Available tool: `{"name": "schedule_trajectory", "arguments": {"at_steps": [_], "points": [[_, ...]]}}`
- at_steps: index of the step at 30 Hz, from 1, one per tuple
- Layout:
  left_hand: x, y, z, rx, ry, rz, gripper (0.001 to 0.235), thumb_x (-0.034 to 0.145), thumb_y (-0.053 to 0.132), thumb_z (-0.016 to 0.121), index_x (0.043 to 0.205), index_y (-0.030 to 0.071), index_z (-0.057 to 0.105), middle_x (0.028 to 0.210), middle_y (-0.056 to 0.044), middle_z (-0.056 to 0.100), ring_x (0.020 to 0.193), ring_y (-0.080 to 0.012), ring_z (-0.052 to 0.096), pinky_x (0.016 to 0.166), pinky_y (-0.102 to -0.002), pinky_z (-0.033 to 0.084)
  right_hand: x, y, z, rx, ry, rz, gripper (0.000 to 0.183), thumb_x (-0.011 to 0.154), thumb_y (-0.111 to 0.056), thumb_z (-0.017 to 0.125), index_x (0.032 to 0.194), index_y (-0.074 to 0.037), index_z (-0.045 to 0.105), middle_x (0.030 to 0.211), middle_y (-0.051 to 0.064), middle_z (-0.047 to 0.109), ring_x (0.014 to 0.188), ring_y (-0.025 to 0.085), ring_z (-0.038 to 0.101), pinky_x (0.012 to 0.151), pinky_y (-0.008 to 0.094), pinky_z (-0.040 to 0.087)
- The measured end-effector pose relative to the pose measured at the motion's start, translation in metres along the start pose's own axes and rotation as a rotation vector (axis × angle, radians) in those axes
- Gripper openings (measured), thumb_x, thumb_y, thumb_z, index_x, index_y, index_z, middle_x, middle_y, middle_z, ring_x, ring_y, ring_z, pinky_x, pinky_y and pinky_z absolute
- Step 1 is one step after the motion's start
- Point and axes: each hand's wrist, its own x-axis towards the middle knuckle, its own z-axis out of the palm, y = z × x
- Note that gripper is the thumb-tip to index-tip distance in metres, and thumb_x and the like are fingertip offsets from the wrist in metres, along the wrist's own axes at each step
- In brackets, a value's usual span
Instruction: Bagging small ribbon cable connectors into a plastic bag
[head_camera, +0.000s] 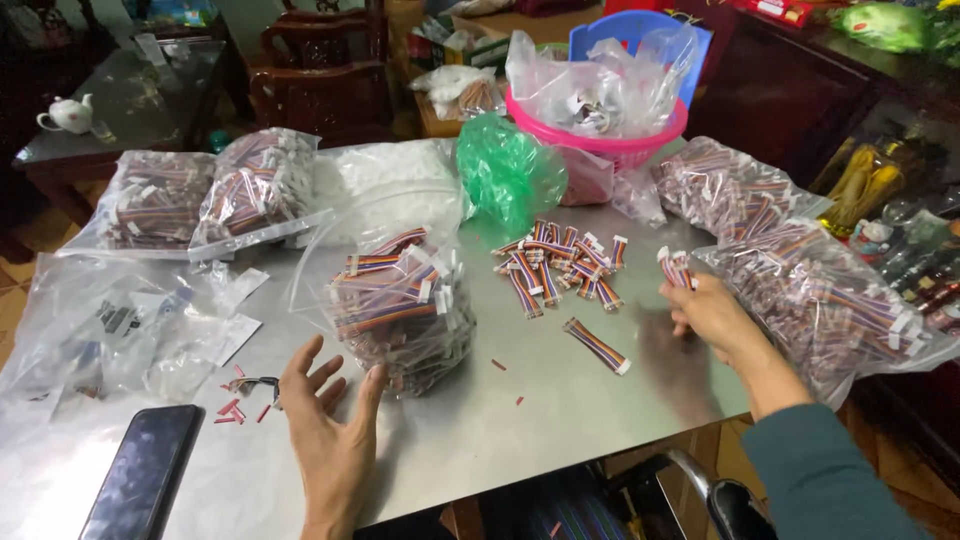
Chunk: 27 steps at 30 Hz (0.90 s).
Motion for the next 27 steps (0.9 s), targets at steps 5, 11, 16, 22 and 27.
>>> {"name": "schedule_trajectory", "arguments": {"at_steps": [5, 11, 16, 22, 27], "points": [[0.000, -0.004, 0.001, -0.021, -0.010, 0.027, 0.070, 0.082, 0.027, 0.073, 0.144, 0.009, 0.045, 0.146, -0.009, 0.048, 0.122, -0.0226, 0.061, 0.099, -0.036, 0.052, 0.046, -0.013, 0.013, -0.205, 0.228, -0.043, 0.027, 0.100, -0.029, 0.069, 0.086, -0.010, 0.056, 0.057, 0.009, 0.048, 0.045, 0.024, 0.043, 0.047, 0.042, 0.037], [0.003, -0.008, 0.001, -0.051, 0.040, 0.045, 0.071, 0.080, 0.022, 0.075, 0.144, 0.009, 0.046, 0.145, -0.010, 0.047, 0.120, -0.0220, 0.062, 0.096, -0.035, 0.054, 0.062, -0.070, 0.041, -0.525, 0.189, 0.136, 0.068, 0.090, -0.065, 0.069, 0.103, 0.001, 0.067, 0.092, 0.015, 0.072, 0.057, 0.030, 0.066, 0.058, 0.043, 0.047], [0.003, 0.004, -0.002, -0.035, -0.019, -0.030, 0.071, 0.082, 0.026, 0.073, 0.145, 0.011, 0.045, 0.144, -0.010, 0.047, 0.123, -0.0211, 0.059, 0.099, -0.036, 0.053, 0.106, -0.046, 0.049, -0.770, 0.149, 0.059, 0.033, 0.075, -0.032, 0.075, 0.082, 0.000, 0.072, 0.086, 0.025, 0.072, 0.081, 0.043, 0.069, 0.067, 0.050, 0.048], [-0.001, 0.002, -0.001, -0.032, 0.009, -0.033, 0.070, 0.080, 0.027, 0.075, 0.143, 0.013, 0.048, 0.145, -0.007, 0.048, 0.121, -0.0194, 0.062, 0.098, -0.035, 0.053, 0.096, -0.047, 0.048, -0.984, -0.037, 0.052, 0.049, 0.099, -0.031, 0.055, 0.136, -0.001, 0.056, 0.145, 0.024, 0.057, 0.129, 0.044, 0.059, 0.102, 0.053, 0.049], [0.003, 0.001, -0.002, -0.032, 0.000, -0.029, 0.070, 0.081, 0.028, 0.075, 0.143, 0.014, 0.047, 0.145, -0.007, 0.048, 0.122, -0.0203, 0.061, 0.097, -0.036, 0.053, 0.103, -0.021, 0.036, -0.843, -0.007, -0.094, 0.029, 0.097, -0.022, 0.052, 0.115, -0.003, 0.064, 0.110, 0.024, 0.068, 0.094, 0.040, 0.065, 0.080, 0.050, 0.051]]}}
